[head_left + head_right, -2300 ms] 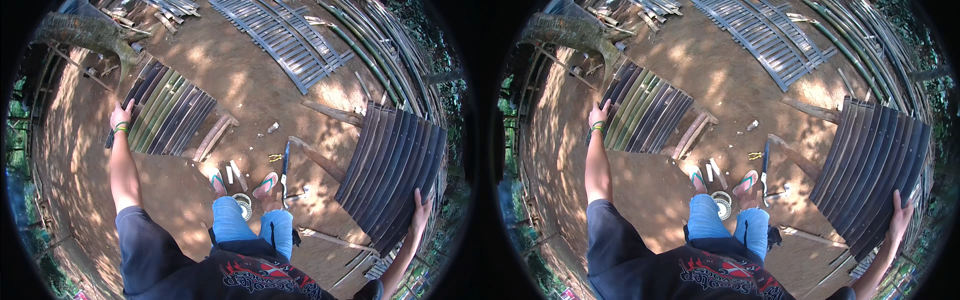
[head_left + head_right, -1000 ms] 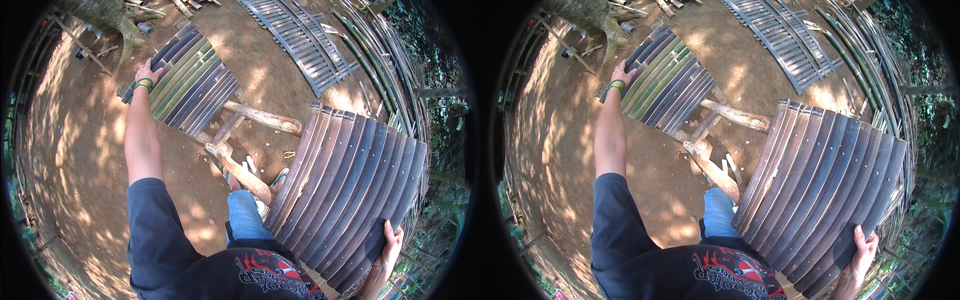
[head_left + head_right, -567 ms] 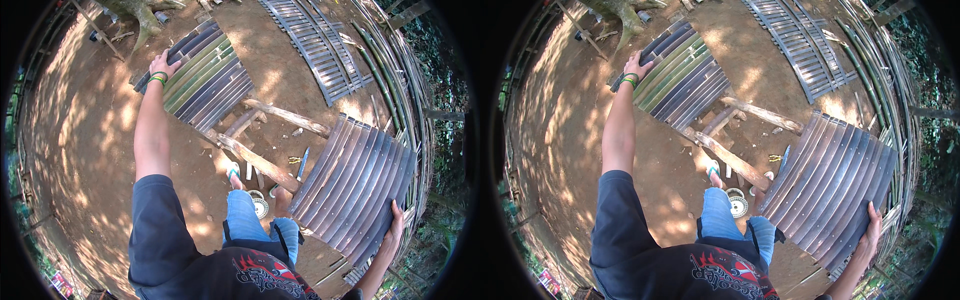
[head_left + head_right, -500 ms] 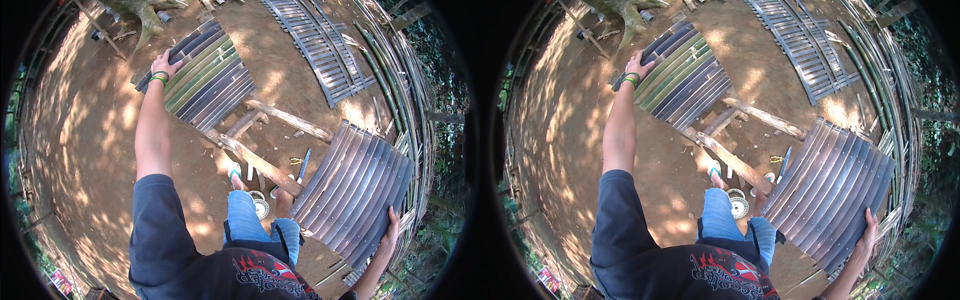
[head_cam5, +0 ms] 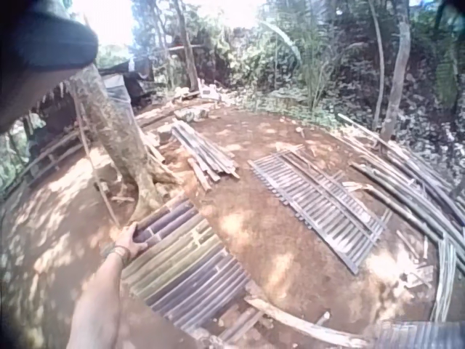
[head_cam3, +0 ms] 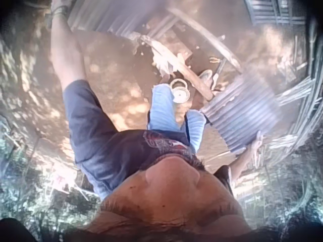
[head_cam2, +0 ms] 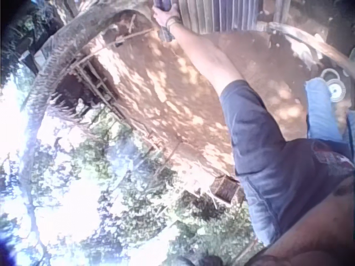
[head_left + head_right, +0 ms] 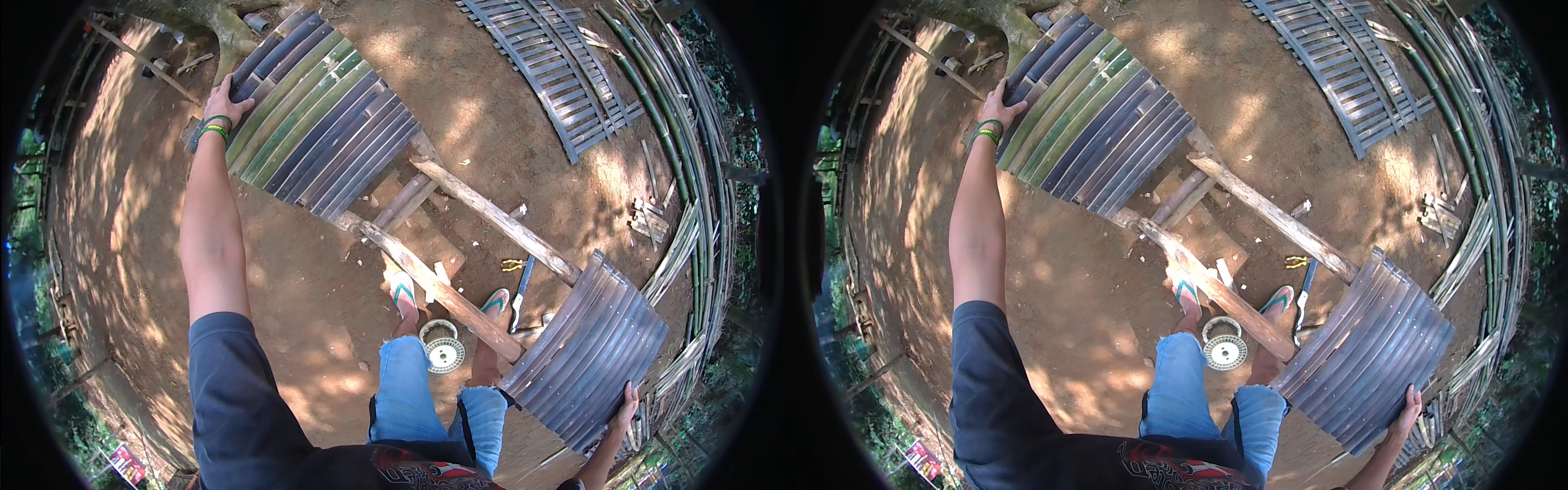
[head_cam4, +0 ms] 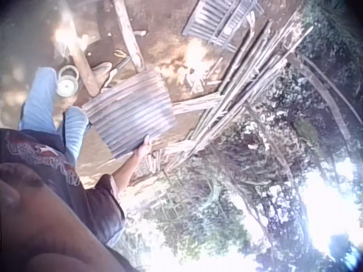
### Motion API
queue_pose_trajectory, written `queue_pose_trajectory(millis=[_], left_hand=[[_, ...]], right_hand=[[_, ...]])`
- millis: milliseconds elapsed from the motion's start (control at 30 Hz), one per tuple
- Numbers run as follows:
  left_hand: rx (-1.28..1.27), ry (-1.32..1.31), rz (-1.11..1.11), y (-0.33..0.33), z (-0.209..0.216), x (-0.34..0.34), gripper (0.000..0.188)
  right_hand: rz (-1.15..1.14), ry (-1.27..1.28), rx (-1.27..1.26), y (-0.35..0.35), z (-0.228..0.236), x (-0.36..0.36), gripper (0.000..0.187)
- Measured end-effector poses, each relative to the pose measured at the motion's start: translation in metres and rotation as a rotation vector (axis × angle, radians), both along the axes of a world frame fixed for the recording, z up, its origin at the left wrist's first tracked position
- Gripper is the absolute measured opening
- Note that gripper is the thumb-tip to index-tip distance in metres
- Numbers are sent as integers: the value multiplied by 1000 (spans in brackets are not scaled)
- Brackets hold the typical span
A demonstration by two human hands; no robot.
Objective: The person is assembling a wooden structure using bamboo slats and a wooden frame. They place slats onto the frame, adjust their positions, and use a hammer to secure them. The person also lifts and repositions the assembled sections.
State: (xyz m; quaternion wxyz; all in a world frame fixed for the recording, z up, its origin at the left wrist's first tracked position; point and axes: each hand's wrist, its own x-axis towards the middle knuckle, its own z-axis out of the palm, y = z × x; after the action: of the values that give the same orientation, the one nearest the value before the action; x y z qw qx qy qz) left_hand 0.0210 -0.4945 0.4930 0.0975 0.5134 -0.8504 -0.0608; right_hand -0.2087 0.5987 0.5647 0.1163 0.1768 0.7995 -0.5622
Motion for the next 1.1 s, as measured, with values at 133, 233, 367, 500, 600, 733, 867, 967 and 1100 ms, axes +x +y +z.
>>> queue_pose_trajectory(millis=[133, 233, 367, 500, 600, 733, 867, 967, 1100], left_hand=[[17, 24, -54, -10, -4, -10, 92], [-74, -58, -84, -19, -8, -7, 93], [-172, -60, -81, -39, -17, 12, 98], [-171, -77, -90, -34, -14, 7, 96], [-198, -96, -146, -33, -3, 10, 95], [-149, -72, -169, -13, 4, 8, 88], [-179, -55, -183, -2, 5, 9, 88], [-114, -78, -166, 4, 15, 12, 89], [-125, -84, -159, 4, 21, 18, 90]], right_hand=[[-67, -27, 36, 31, -46, -2, 29], [-34, -2, 34, 40, -61, -2, 29], [59, 4, 104, 56, -62, -18, 28], [-69, 14, 282, 48, -77, -45, 25], [38, -76, 272, 71, -83, -67, 36], [-33, -6, 366, 64, -83, -78, 61], [-4, -65, 326, 76, -76, -96, 65], [-65, -21, 422, 59, -79, -90, 68], [-12, -17, 469, 38, -72, -90, 75]])
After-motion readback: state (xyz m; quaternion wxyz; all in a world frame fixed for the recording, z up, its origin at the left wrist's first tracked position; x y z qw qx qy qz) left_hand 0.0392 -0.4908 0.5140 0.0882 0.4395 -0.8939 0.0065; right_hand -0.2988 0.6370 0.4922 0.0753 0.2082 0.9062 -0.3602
